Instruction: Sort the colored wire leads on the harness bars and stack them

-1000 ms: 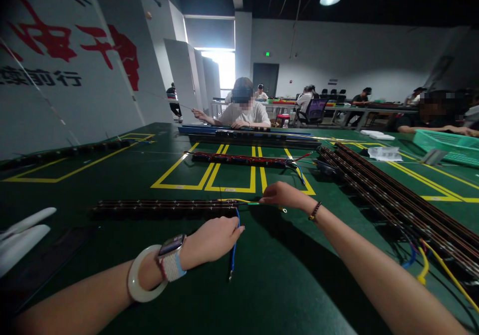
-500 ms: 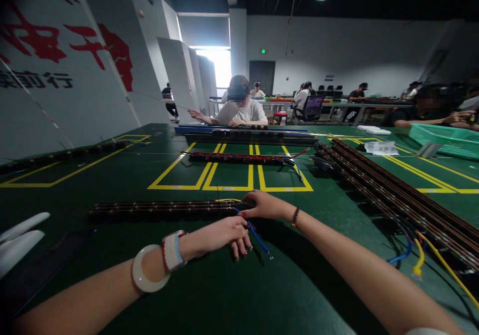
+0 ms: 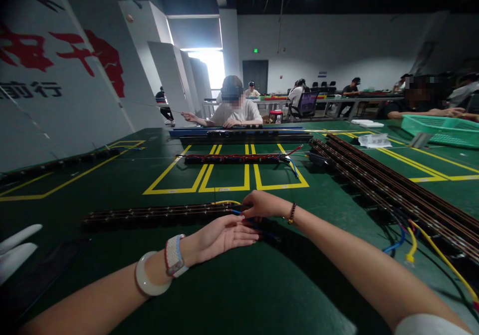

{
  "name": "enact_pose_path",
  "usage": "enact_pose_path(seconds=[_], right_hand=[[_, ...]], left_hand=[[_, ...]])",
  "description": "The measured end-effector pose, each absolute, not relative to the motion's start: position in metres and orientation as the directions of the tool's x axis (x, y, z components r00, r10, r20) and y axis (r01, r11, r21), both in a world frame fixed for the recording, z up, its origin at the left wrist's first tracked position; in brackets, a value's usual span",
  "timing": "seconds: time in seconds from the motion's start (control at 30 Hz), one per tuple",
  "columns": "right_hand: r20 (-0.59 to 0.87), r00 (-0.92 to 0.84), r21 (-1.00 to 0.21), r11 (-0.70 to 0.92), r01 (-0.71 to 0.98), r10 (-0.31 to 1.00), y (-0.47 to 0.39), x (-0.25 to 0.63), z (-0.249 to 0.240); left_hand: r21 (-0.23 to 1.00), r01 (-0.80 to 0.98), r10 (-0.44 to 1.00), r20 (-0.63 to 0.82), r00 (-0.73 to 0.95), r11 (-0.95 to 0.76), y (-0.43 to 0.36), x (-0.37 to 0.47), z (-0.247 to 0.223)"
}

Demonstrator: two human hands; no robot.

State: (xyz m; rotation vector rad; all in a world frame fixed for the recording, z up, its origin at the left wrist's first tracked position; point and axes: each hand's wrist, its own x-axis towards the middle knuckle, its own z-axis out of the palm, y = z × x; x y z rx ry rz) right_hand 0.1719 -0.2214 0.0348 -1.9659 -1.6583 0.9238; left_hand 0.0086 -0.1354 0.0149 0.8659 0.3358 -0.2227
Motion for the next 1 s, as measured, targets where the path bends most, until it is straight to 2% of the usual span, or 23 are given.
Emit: enact_pose_path(seconds=[0.07, 0.27, 0.37, 0.5, 0.6, 0.7, 0.77, 0.87, 1.0], right_hand=[[-0.162, 0.100, -0.614, -0.180, 0.769, 0.982, -0.223, 0.170, 0.037], [0.009, 0.221, -0.233, -0.212, 0.949, 0.975, -0.225, 0.153, 0.045], [0.073, 0.135, -0.137, -0.124, 0.983, 0.988, -0.226, 0.147, 0.043], [0.108, -0.058, -0.212, 0.080, 0.974, 0.992, -0.229, 0.152, 0.044], [0.038, -0.102, -0.350, 0.109, 0.930, 0.994, -0.229, 0.164, 0.047], [-0.093, -0.098, -0.508, 0.037, 0.860, 0.991, -0.229, 0.176, 0.047], [-0.144, -0.049, -0.554, -0.040, 0.831, 0.988, -0.228, 0.181, 0.044], [-0.169, 0.028, -0.600, -0.126, 0.790, 0.985, -0.226, 0.185, 0.040], [-0.209, 0.032, -0.762, -0.183, 0.622, 0.977, -0.225, 0.188, 0.034]], left_hand=[[0.687, 0.277, -0.035, -0.344, 0.938, 0.672, -0.138, 0.011, 0.013], [0.660, 0.100, 0.160, -0.322, 0.933, 0.744, -0.154, 0.022, 0.009], [0.644, -0.009, 0.294, -0.337, 0.894, 0.765, -0.161, 0.032, 0.006], [0.653, -0.055, 0.364, -0.347, 0.864, 0.755, -0.164, 0.040, 0.002], [0.640, -0.048, 0.325, -0.323, 0.889, 0.767, -0.162, 0.041, 0.000], [0.621, -0.030, 0.295, -0.328, 0.898, 0.783, -0.161, 0.039, -0.001], [0.626, -0.023, 0.281, -0.317, 0.906, 0.779, -0.161, 0.038, -0.001], [0.645, -0.014, 0.256, -0.283, 0.924, 0.764, -0.163, 0.035, 0.001], [0.661, -0.008, 0.265, -0.289, 0.920, 0.750, -0.165, 0.033, 0.006]])
